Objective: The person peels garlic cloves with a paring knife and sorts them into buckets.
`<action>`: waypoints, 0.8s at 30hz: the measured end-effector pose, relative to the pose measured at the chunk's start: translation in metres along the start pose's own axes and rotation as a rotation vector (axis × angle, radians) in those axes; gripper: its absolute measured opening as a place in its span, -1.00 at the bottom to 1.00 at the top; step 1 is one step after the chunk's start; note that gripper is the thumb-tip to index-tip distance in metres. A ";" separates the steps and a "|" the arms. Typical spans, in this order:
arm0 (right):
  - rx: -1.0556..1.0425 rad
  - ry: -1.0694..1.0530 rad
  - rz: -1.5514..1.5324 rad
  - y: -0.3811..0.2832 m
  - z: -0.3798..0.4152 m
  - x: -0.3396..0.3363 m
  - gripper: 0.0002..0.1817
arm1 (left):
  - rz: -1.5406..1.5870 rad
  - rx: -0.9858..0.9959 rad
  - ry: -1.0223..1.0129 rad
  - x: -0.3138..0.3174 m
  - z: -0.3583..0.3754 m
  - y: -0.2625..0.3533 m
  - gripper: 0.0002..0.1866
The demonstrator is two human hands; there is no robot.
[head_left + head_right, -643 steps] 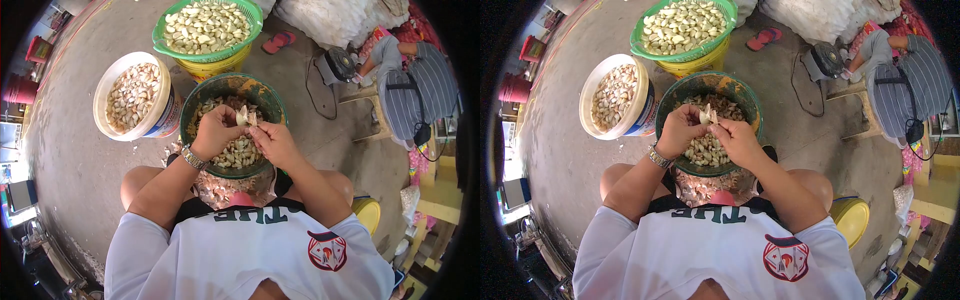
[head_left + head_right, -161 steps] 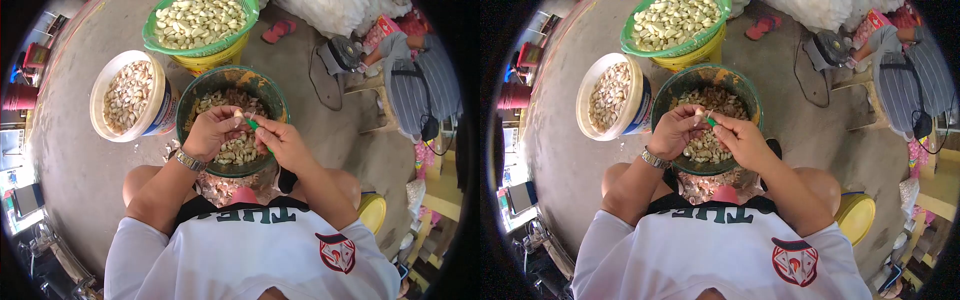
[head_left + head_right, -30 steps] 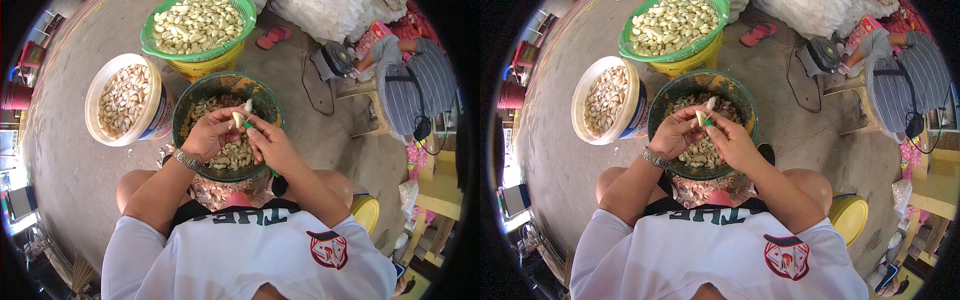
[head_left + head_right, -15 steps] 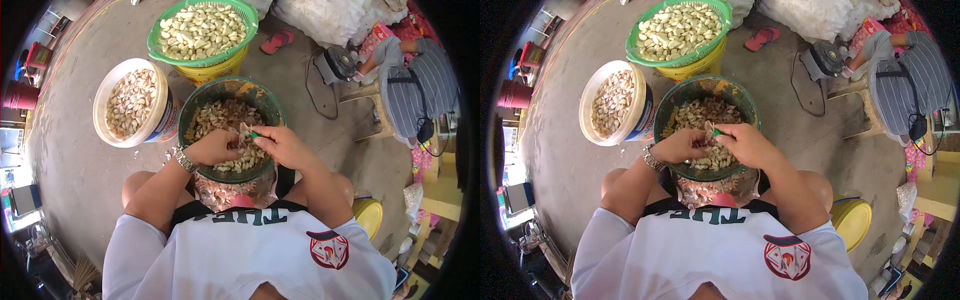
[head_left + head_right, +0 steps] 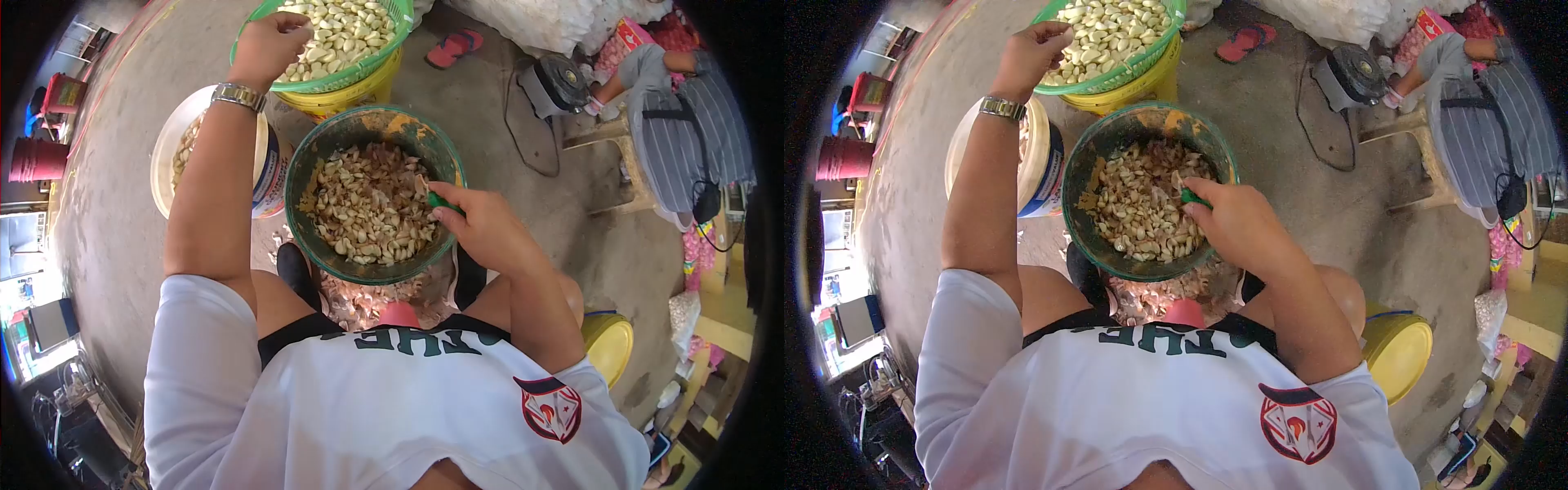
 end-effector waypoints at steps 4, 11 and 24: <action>0.025 0.033 -0.015 0.004 0.001 -0.003 -0.64 | 0.128 -0.002 -0.051 -0.002 -0.006 0.004 -0.72; -0.137 0.141 0.021 -0.020 -0.013 -0.019 -0.68 | 0.204 0.022 0.002 -0.011 0.012 0.045 -0.83; -0.222 0.550 -0.433 -0.037 -0.034 -0.051 -0.63 | -0.795 0.246 0.207 0.057 -0.037 -0.004 -0.72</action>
Point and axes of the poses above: each hand's wrist, its own z-axis away from the middle knuckle, its own x-axis out of the palm, y = z × x, the point moved 6 cm from there along -z, towards the middle knuckle, and after that the axes turned 15 degrees about -x, right-handed, at the moved point
